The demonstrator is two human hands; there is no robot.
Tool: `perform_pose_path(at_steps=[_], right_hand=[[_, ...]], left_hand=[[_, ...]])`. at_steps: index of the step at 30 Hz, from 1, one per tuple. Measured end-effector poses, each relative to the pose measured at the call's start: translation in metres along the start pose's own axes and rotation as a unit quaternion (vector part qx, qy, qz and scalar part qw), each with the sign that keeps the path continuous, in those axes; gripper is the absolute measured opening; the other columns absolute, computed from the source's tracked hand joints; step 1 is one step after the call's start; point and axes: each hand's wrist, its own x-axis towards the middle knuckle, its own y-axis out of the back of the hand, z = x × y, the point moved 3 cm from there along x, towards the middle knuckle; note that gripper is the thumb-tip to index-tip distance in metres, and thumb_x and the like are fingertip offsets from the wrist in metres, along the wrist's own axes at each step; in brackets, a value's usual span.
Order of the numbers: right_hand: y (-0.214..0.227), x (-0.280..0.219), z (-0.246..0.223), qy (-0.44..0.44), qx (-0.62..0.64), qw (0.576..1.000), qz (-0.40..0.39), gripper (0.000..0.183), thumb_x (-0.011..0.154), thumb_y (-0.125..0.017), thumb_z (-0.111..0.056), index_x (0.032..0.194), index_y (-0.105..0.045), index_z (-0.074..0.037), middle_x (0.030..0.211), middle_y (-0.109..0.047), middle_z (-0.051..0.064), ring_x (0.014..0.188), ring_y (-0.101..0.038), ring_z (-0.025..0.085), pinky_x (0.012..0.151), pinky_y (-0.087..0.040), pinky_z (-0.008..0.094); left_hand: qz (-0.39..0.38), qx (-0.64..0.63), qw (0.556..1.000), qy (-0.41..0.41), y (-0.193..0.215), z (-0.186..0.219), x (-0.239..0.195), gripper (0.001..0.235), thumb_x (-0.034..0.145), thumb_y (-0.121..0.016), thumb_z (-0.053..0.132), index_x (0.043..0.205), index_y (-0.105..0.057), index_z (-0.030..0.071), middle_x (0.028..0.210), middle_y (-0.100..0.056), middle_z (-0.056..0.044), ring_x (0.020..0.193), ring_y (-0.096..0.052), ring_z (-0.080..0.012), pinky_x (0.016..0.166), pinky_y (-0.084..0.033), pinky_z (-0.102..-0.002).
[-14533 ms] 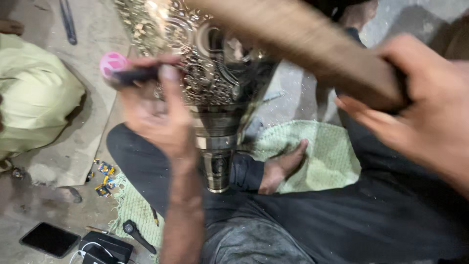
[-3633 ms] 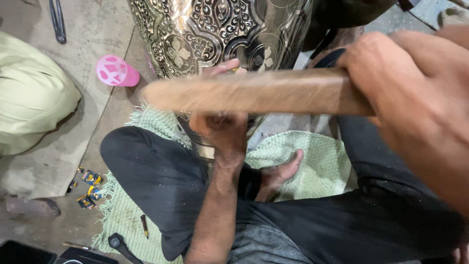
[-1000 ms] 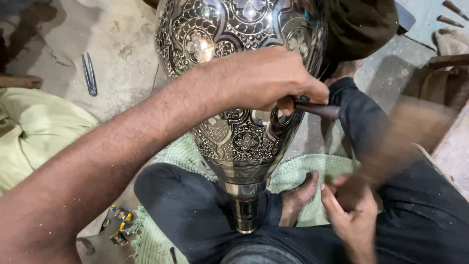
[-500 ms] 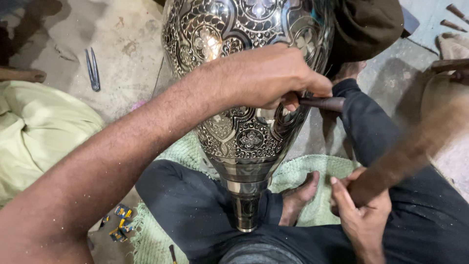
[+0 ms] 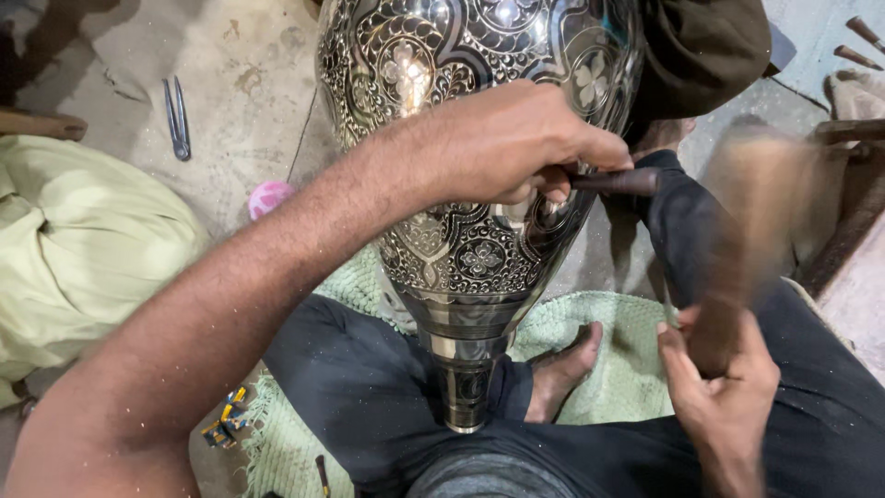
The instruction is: The person sits on the floor and uses a chisel and wooden mallet to engrave intricate floral patterns into a large silver-colored metal vase. The person repeatedly taps the chisel with the mallet to create detailed designs on the vase's surface.
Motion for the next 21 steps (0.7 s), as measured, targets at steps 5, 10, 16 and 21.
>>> perform_pose_path(at_steps=[5, 10, 16, 21], right_hand=[[-0.003, 0.006, 0.0, -0.052, -0.077, 0.996, -0.015, 0.019, 0.094, -0.074, -0.003, 0.109, -0.063, -0.003, 0.073, -0.063, 0.005, 0.058, -0.053, 0.007, 0.052, -0.041, 0.024], [-0.005, 0.01, -0.01, -0.007, -0.192, 0.981, 0.009, 0.018, 0.097, -0.076, -0.003, 0.107, -0.062, 0.002, 0.076, -0.064, 0.009, 0.065, -0.056, 0.013, 0.058, -0.045, 0.025], [0.002, 0.017, -0.016, 0.017, -0.114, 0.993, -0.005, 0.019, 0.097, -0.073, -0.002, 0.112, -0.062, -0.002, 0.092, -0.069, 0.006, 0.08, -0.065, 0.009, 0.071, -0.052, 0.024], [0.007, 0.022, -0.008, 0.042, -0.091, 0.995, 0.009, 0.014, 0.102, -0.076, -0.005, 0.104, -0.063, -0.002, 0.088, -0.068, 0.005, 0.078, -0.065, 0.008, 0.071, -0.05, 0.022]], left_hand=[[-0.071, 0.023, 0.992, 0.106, -0.004, -0.003, -0.004, 0.041, 0.091, -0.074, 0.002, 0.129, -0.067, 0.014, 0.086, -0.077, -0.009, 0.079, -0.077, -0.0183, 0.07, -0.06, -0.039], [0.007, -0.02, 0.998, 0.057, -0.001, 0.002, -0.011, 0.056, 0.077, -0.073, -0.008, 0.129, -0.066, 0.012, 0.086, -0.077, -0.008, 0.078, -0.078, -0.0166, 0.066, -0.062, -0.037], [0.003, 0.023, 0.994, 0.105, -0.006, 0.0, -0.018, 0.046, 0.089, -0.073, -0.005, 0.129, -0.069, 0.018, 0.084, -0.079, -0.003, 0.075, -0.078, -0.0153, 0.064, -0.059, -0.038], [0.055, 0.032, 0.996, 0.06, -0.001, 0.006, -0.021, 0.054, 0.077, -0.075, -0.006, 0.127, -0.068, 0.014, 0.085, -0.078, -0.005, 0.075, -0.077, -0.0183, 0.066, -0.06, -0.038]])
